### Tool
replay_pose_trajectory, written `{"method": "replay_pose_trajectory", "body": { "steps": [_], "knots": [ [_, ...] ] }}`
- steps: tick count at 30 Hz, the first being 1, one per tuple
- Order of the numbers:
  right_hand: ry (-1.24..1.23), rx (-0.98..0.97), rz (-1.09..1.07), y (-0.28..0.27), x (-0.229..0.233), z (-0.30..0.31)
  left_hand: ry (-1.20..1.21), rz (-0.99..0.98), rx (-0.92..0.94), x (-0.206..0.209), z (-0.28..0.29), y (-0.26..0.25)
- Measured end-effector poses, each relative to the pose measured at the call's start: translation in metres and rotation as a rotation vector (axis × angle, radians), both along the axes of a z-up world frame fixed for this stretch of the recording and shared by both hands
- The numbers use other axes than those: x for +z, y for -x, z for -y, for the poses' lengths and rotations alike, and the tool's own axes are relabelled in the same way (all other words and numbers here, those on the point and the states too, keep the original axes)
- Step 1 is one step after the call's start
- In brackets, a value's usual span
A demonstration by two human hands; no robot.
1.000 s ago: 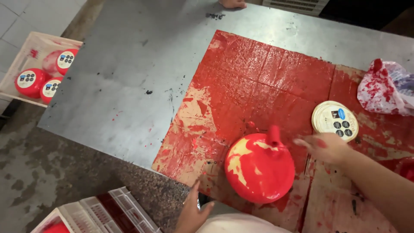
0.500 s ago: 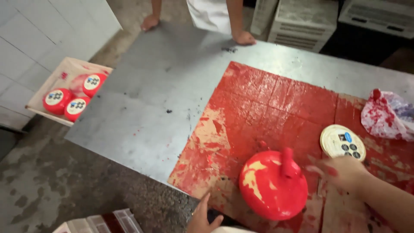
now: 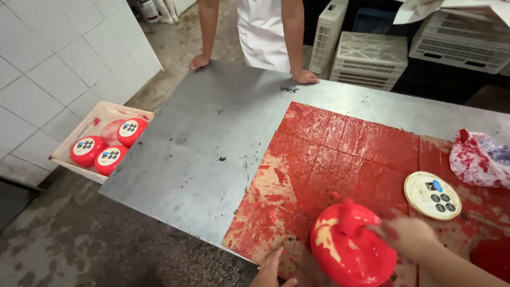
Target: Applying a red wax coating to cheese wheels using a brush and then applying product labels.
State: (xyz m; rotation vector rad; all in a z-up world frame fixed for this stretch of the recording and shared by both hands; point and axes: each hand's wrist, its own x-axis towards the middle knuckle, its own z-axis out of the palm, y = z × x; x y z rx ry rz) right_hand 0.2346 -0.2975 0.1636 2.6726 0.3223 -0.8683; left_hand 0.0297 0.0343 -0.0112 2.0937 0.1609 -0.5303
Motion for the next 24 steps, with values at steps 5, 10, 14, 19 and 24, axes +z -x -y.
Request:
{"method": "replay_pose_trajectory", "body": {
  "steps": [5,10,14,19,24],
  "knots": [
    [0.000,-0.156,0.061,0.034,-0.005,0.063,-0.007,-0.065,0.005,0.001,-0.020,0.010],
    [0.047,-0.142,0.215,0.037,0.001,0.065,-0.018,0.171,-0.002,-0.029,-0.035,0.031],
    [-0.051,-0.230,0.183,0.046,0.010,0.029,-0.005,0.307,0.006,-0.008,-0.040,0.043],
    [-0.223,-0.305,0.036,0.052,0.016,-0.057,-0.009,0.132,0.000,0.021,-0.046,0.040],
    [-0.172,0.183,0.190,0.060,-0.049,-0.072,0.030,-0.075,-0.073,0.059,-0.045,0.033]
  ]
}}
